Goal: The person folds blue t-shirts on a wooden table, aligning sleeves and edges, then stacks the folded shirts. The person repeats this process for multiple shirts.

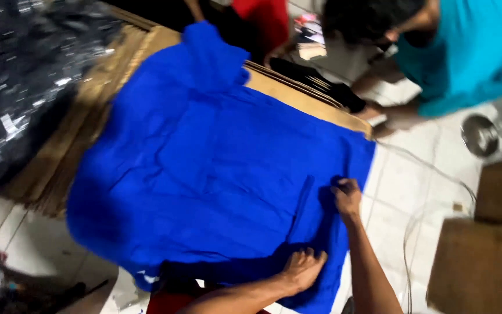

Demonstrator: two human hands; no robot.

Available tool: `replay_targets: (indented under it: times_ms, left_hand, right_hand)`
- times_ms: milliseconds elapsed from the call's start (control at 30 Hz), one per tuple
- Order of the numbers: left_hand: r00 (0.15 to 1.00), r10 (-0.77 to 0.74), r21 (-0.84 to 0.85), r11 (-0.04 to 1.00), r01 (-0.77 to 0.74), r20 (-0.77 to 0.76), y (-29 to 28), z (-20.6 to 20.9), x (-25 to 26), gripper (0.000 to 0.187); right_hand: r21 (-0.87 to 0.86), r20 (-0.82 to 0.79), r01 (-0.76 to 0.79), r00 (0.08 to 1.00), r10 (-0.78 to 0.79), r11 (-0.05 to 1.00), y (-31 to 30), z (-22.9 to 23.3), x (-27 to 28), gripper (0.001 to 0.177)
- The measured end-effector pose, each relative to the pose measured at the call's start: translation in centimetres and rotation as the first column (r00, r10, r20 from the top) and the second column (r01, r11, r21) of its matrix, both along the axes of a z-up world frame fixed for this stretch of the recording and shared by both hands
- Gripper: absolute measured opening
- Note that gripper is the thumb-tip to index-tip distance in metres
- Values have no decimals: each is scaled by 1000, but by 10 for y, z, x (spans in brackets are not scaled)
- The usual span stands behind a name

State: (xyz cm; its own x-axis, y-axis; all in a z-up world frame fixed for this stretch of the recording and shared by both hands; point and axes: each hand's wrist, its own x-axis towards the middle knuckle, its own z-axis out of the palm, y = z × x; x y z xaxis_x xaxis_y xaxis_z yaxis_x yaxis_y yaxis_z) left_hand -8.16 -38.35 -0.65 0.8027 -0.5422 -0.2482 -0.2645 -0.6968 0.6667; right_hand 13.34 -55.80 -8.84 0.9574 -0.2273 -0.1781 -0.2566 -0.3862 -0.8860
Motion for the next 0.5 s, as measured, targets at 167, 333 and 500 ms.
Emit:
replay_targets:
  times_ms: [167, 333, 500]
  left_hand:
    - [814, 34, -695, 500, -516, -580, 40, -24, -17, 32]
    - [843, 537, -596, 675, -434, -6, 172, 48, -4, 32]
    - [465, 875, -478, 352, -805, -138, 310, 54, -14, 15]
  right_hand:
    - [-107, -172, -357, 926, 337, 928, 6, 84, 12, 31]
    - [-268, -105, -697, 708, 699, 665, 110, 192, 44, 41]
    - [-207, 63, -861, 463, 884, 465, 302, 223, 88, 16]
